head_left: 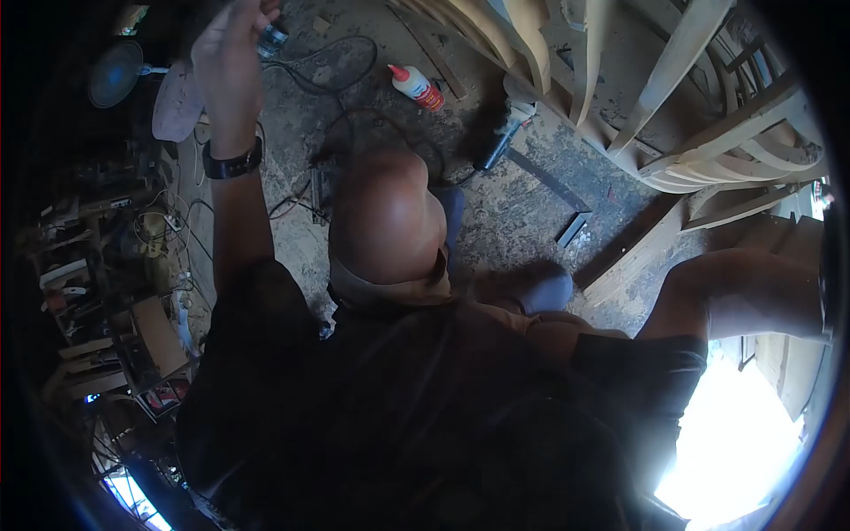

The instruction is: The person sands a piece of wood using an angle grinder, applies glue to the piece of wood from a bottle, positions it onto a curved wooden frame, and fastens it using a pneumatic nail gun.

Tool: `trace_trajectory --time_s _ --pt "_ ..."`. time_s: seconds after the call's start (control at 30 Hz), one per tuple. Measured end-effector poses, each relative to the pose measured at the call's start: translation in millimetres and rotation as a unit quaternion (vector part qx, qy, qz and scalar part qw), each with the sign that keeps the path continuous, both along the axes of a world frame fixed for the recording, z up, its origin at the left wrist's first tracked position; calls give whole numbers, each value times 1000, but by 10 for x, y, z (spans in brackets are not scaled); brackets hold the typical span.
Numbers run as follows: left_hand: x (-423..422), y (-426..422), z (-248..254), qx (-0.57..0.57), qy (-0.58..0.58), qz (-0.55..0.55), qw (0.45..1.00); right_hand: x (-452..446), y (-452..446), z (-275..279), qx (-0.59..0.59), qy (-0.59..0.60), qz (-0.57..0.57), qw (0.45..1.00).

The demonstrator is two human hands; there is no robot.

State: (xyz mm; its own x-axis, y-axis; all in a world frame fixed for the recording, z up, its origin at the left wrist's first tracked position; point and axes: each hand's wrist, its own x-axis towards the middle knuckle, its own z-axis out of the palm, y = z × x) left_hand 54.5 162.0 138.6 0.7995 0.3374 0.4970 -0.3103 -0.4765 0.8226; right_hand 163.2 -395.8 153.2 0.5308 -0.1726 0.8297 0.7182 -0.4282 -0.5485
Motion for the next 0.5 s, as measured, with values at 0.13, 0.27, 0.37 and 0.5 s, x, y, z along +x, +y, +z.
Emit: trace_trajectory --time_s 0.13,0.27,0.37,0.5 --pt "-657 479 -1758 -51 260 193 945 -117 396 -33 -21 3 29 999" --pt "-1033 658 -3244 -1 332 143 932 -217 745 -41 -48 11 57 997" --pt "-611 574 -4076 -101 297 85 946 -333 1065 -6 -76 14 85 993" --pt "-18 430 -3959 141 224 150 953 -546 1331 -65 -124 66 187 972"
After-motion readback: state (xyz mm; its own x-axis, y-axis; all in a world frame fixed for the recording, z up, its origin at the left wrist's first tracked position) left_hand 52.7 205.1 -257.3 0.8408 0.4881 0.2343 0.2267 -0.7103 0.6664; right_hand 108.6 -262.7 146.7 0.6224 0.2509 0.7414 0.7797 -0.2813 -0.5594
